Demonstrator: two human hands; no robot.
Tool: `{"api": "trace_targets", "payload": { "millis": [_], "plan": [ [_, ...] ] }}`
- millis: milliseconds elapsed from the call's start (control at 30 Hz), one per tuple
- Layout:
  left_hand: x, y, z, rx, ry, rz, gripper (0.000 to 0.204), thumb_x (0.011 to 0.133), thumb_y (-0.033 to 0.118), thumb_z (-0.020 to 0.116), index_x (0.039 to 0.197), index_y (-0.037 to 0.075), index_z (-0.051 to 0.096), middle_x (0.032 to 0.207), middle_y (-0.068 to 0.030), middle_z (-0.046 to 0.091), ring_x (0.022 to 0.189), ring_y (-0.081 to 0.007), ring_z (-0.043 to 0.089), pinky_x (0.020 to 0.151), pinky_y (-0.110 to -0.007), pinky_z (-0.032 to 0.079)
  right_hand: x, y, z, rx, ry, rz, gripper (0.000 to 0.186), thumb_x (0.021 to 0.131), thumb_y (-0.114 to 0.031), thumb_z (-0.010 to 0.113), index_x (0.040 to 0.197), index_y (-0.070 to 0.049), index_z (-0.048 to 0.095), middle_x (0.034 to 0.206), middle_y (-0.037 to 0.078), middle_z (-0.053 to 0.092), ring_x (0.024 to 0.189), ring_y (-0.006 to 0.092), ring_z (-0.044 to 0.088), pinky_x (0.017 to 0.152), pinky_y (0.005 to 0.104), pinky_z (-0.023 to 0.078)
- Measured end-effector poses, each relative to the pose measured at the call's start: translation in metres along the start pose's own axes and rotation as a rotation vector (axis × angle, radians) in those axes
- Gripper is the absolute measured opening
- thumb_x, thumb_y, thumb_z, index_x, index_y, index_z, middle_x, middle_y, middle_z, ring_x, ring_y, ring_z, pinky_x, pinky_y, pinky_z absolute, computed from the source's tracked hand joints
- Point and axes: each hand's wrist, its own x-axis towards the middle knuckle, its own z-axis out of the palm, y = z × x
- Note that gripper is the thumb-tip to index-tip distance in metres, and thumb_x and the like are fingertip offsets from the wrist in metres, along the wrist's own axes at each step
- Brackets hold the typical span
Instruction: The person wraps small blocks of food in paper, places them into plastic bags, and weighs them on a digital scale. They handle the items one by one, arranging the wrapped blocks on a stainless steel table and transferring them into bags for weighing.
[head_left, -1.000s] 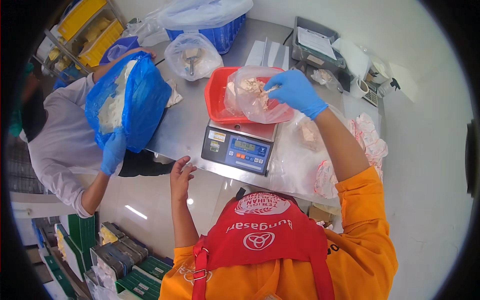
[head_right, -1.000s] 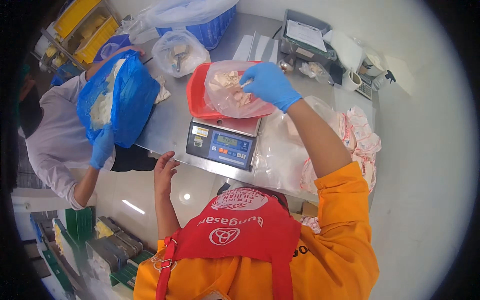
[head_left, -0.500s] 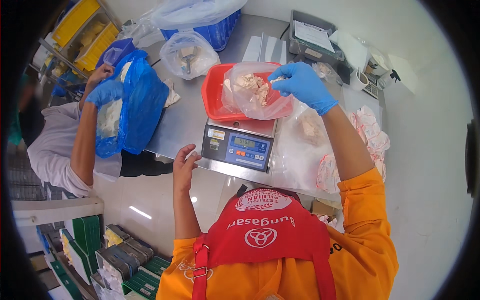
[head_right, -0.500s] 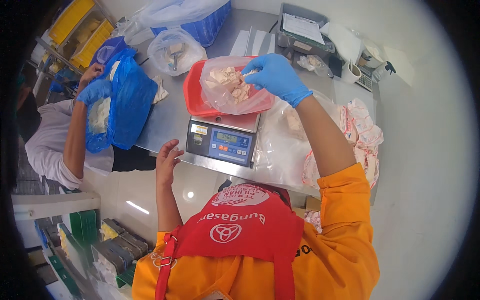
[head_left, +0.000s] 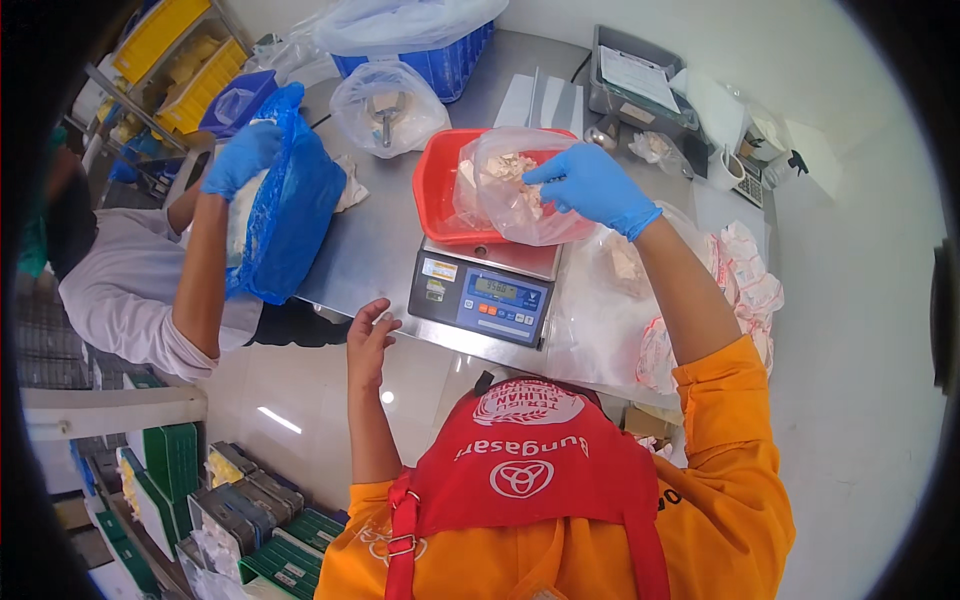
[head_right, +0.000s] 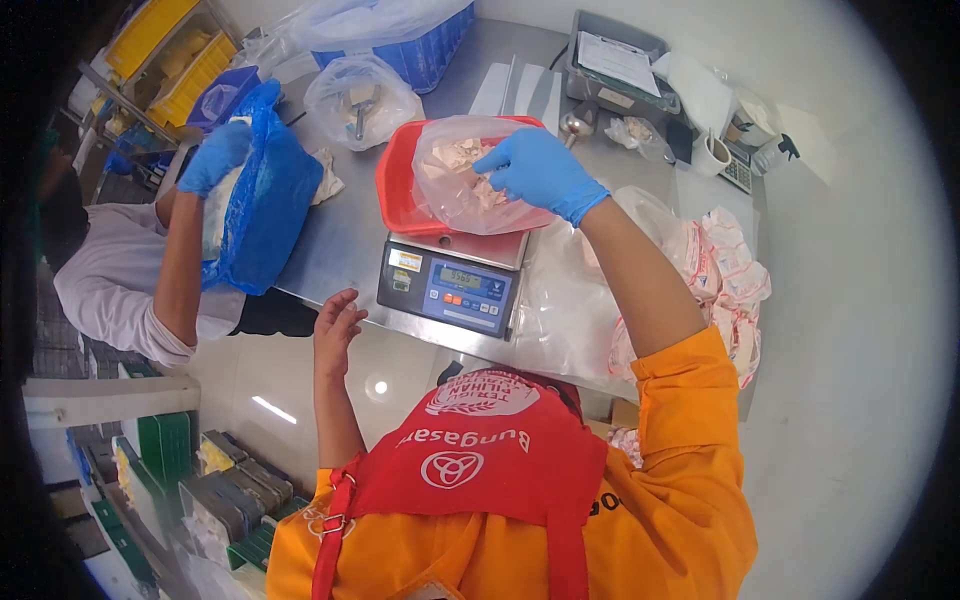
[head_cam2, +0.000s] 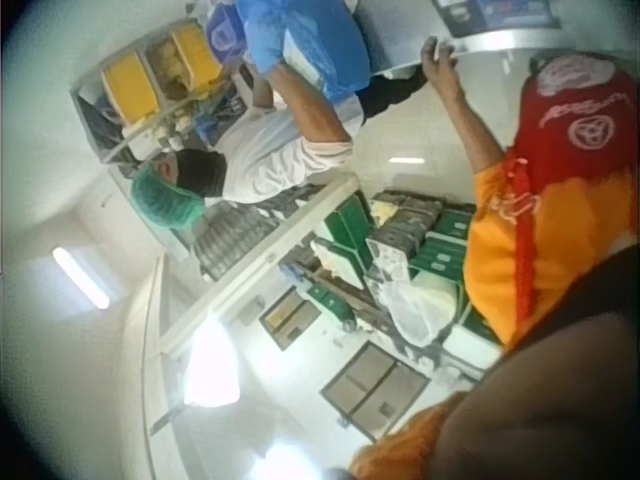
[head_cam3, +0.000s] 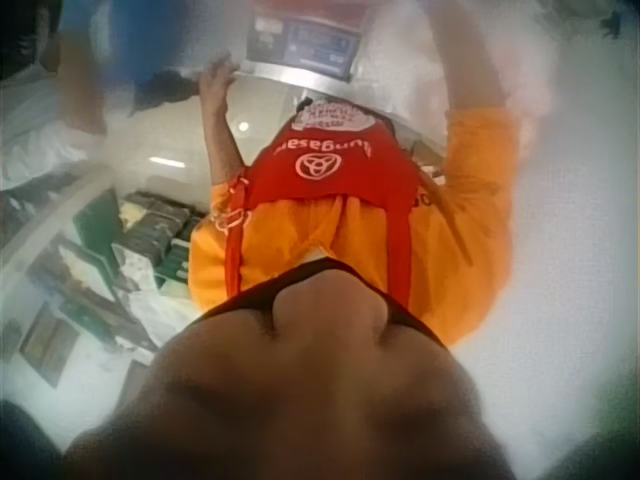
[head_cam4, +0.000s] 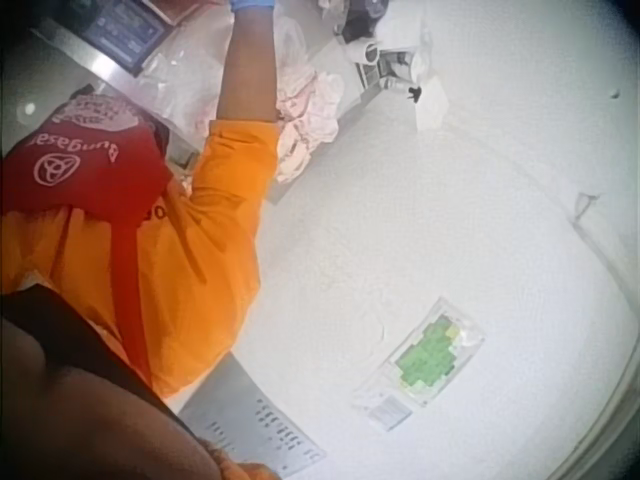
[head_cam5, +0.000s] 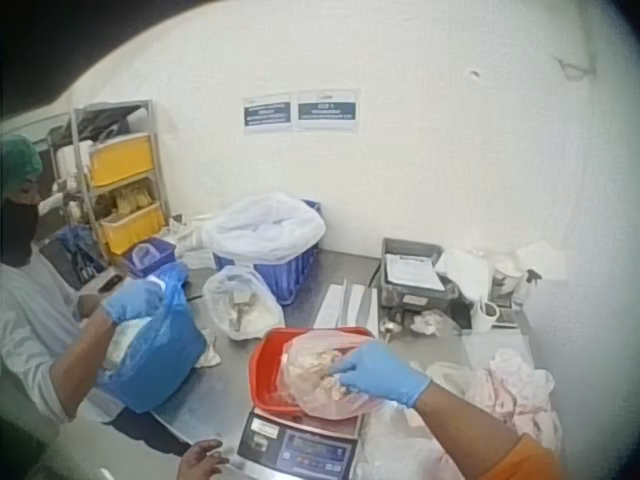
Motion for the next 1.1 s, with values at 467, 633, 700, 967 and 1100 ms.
{"api": "trace_targets", "payload": {
  "millis": [467,633,700,967,1100],
  "plan": [
    [0.001,0.005,0.007,0.029,-0.032,0.015,0.039,0.093,0.021,0.063,0.129,0.007,0.058,0.129,-0.0033,0.061,0.099,-0.0142,0.064,0.077,-0.025,0.046,-0.041,0.056,-0.066,0.111,0.11,0.12,0.023,0.082,-0.016,0.068,0.093,0.003,0.075,0.079,0.011,0.073,0.065,0.0121,0.067,0.063,0.0267,0.054],
    [-0.004,0.012,0.024,0.066,-0.034,0.01,0.041,0.092,0.017,0.065,0.13,0.003,0.057,0.125,-0.0056,0.062,0.096,-0.0144,0.065,0.074,-0.025,0.047,-0.098,0.168,-0.089,-0.439,0.13,0.556,0.023,0.076,-0.01,0.065,0.095,0.0,0.075,0.084,0.019,0.073,0.072,0.0234,0.071,0.066,0.0351,0.055],
    [-0.007,0.017,0.038,0.124,-0.078,0.005,0.041,0.092,0.018,0.065,0.13,0.003,0.057,0.125,-0.0053,0.062,0.095,-0.014,0.065,0.074,-0.025,0.047,-0.115,0.21,-0.072,-0.393,0.194,0.531,0.028,0.072,-0.007,0.066,0.098,-0.001,0.074,0.093,0.021,0.073,0.08,0.0269,0.072,0.07,0.0363,0.055],
    [-0.017,0.027,0.147,0.264,-0.483,0.125,0.043,0.09,0.014,0.069,0.13,0.002,0.057,0.097,-0.0018,0.064,0.081,-0.0064,0.057,0.071,-0.021,0.044,-0.155,0.227,-0.043,-0.078,0.32,0.404,0.052,0.075,-0.001,0.058,0.126,-0.004,0.065,0.121,0.017,0.068,0.097,0.0274,0.069,0.088,0.0352,0.053],
    [-0.036,0.027,0.216,0.45,-0.686,0.106,0.041,0.089,0.014,0.071,0.126,0.003,0.059,0.079,0.0029,0.06,0.075,-0.005,0.054,0.068,-0.021,0.043,-0.216,0.225,-0.028,-0.197,0.379,0.043,0.042,0.081,-0.004,0.057,0.122,-0.005,0.067,0.117,0.016,0.069,0.095,0.0251,0.069,0.085,0.0356,0.053]
  ]
}}
